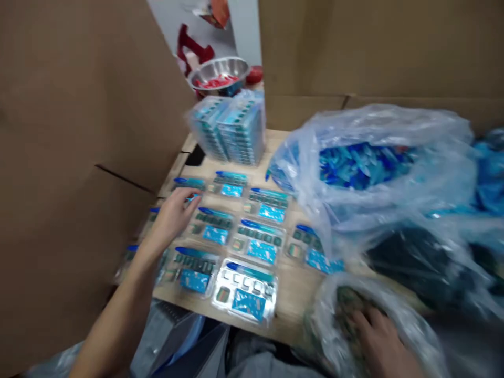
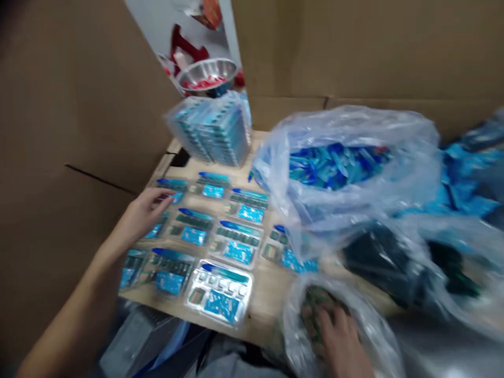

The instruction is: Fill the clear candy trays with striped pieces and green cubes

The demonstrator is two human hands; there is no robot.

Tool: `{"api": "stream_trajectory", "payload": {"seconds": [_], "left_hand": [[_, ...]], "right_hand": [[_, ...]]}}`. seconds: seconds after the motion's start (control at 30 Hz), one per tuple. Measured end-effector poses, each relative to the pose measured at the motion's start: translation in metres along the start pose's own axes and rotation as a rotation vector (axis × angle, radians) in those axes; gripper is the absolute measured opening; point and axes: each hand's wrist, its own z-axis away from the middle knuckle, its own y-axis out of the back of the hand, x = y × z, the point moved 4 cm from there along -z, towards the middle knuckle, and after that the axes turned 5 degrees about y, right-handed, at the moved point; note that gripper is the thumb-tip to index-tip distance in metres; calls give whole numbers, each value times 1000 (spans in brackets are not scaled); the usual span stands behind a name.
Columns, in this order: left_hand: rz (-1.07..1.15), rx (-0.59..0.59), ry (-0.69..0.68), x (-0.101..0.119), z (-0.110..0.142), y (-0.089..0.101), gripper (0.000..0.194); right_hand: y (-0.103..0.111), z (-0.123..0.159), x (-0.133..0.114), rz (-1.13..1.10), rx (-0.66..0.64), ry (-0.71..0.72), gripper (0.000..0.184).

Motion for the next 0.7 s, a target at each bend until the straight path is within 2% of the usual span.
{"api": "stream_trajectory", "payload": {"seconds": [0.17, 0.27, 0.37, 0.4, 0.47, 0.57, 0.7], "left_hand": [[286, -136, -415, 89, 76, -23, 19], [431, -315, -495, 141, 124, -42, 14], [567, -532, -500, 186, 166, -65, 17], [609, -603, -477, 197, 177, -73, 17], [678, -725, -400, 212, 195, -87, 15], [736, -835, -282, 221, 213, -103, 18], [769, -809, -192, 222, 223, -110, 25]], "right_hand": [[17, -1, -19, -309, -11, -18, 32], [29, 7, -24, -469, 34, -54, 24], [49, 17, -23, -948, 238, -227, 8], [53, 20, -22, -1131, 308, -296, 9], [60, 20, -22, -1395, 390, -382, 16], [66, 17, -21, -1543, 476, -411, 18], [65, 16, -17, -1573, 540, -402, 16]]}}
